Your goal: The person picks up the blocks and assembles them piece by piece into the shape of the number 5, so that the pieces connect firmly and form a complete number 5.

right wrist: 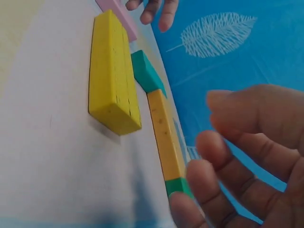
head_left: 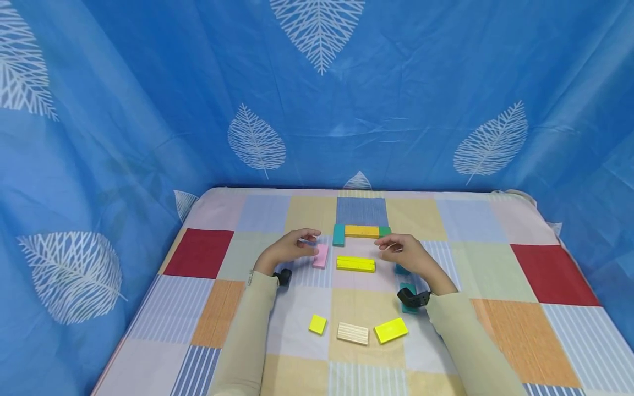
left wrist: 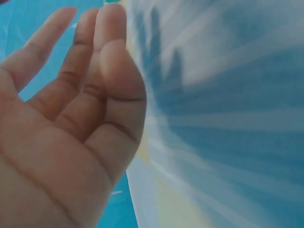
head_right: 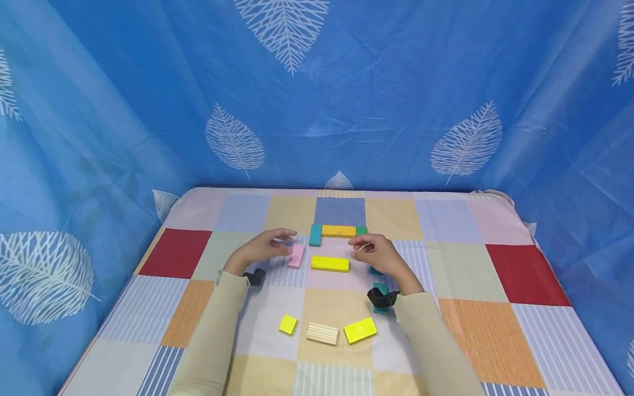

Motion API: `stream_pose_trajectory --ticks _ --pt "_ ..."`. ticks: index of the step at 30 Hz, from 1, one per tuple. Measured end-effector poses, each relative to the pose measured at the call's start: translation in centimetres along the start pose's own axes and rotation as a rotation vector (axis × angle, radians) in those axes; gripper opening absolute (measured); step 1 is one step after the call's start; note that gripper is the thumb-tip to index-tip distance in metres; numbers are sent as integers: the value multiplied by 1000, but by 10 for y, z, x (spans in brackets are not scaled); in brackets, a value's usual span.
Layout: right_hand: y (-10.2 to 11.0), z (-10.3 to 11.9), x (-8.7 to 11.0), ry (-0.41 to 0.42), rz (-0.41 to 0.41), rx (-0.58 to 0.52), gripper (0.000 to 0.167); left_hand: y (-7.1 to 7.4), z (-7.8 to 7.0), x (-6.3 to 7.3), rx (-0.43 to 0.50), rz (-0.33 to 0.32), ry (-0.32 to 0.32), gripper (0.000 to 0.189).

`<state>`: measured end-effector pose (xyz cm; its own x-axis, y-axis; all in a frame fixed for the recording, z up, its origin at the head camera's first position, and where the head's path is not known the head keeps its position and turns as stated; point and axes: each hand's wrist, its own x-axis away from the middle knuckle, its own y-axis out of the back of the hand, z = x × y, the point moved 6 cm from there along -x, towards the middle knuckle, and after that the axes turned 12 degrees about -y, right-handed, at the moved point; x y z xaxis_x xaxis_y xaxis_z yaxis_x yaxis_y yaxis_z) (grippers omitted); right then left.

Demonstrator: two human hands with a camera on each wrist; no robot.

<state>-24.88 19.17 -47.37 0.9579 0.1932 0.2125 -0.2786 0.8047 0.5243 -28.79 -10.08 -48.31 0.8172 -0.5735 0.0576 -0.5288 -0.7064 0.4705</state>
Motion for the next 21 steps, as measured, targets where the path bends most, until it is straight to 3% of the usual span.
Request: stream_pose_trajectory --ticks 10,21 --pt "-14 4 -3 -18 81 104 27 -8 11 13 0 -50 112 66" --pt "-22 -1 -12 -63 115 223 26 -8 8 12 -108 -23 89 62"
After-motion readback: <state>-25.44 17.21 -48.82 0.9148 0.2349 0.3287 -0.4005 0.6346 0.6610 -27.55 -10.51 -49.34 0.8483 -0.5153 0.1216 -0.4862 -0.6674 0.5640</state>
